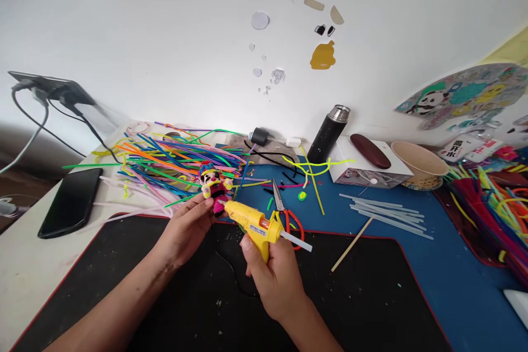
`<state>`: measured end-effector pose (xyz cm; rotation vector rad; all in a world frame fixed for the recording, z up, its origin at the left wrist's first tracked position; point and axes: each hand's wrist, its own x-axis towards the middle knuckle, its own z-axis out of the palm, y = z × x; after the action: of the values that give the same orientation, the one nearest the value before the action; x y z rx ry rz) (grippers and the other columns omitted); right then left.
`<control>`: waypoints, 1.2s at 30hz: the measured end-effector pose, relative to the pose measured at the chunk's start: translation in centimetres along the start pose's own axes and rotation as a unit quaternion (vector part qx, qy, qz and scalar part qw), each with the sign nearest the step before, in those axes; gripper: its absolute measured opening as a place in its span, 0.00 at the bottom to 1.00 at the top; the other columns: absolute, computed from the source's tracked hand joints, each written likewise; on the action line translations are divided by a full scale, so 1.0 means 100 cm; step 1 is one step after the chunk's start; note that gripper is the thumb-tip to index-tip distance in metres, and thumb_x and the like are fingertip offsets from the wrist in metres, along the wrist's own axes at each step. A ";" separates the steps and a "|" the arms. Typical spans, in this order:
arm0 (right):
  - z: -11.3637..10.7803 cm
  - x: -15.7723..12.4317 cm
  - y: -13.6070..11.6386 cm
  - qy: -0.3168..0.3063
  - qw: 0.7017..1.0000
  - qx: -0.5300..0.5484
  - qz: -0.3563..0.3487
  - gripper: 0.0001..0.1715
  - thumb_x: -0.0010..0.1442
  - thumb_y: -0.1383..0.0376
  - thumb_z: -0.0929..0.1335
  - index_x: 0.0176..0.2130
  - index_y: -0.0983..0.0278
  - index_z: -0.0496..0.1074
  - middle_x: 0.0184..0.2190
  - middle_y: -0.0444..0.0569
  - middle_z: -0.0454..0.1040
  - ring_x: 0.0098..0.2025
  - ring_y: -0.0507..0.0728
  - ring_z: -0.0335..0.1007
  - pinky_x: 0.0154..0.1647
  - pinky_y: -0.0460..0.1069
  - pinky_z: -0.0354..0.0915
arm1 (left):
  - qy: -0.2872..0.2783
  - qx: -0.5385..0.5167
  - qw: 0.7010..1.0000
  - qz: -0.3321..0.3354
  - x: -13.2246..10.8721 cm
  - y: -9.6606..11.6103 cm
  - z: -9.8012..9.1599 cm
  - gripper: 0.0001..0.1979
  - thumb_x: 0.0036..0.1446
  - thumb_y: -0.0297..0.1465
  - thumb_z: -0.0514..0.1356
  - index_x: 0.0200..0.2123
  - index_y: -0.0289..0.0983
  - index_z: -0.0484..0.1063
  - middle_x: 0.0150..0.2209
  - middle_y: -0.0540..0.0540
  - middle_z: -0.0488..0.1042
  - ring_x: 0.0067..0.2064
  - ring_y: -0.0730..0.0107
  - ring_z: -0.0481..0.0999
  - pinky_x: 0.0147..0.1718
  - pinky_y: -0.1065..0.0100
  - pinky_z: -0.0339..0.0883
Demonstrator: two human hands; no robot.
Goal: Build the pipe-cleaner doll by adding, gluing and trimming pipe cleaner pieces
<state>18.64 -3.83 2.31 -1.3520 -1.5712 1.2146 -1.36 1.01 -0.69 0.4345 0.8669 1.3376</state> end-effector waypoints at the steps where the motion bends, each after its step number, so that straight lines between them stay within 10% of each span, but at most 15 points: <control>1: 0.000 0.000 0.000 0.001 1.000 -0.010 -0.002 0.33 0.72 0.41 0.64 0.31 0.64 0.76 0.18 0.46 0.71 0.22 0.54 0.69 0.25 0.48 0.64 | 0.001 0.001 1.000 0.000 0.000 0.000 0.000 0.18 0.46 0.38 0.80 0.37 0.35 0.86 0.36 0.43 0.85 0.37 0.67 0.80 0.40 0.70 0.74; 36: 0.004 0.002 -0.002 0.020 0.998 -0.054 -0.013 0.31 0.73 0.48 0.64 0.23 0.60 0.68 0.16 0.44 0.71 0.20 0.53 0.70 0.24 0.46 0.63 | -0.020 -0.002 0.999 -0.027 -0.003 0.001 0.005 0.16 0.46 0.38 0.80 0.35 0.35 0.86 0.32 0.46 0.82 0.34 0.68 0.79 0.38 0.69 0.77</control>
<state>18.19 -3.66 2.35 -1.4117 -1.6406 1.0946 -1.07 0.79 -0.26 0.4308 0.8361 1.2775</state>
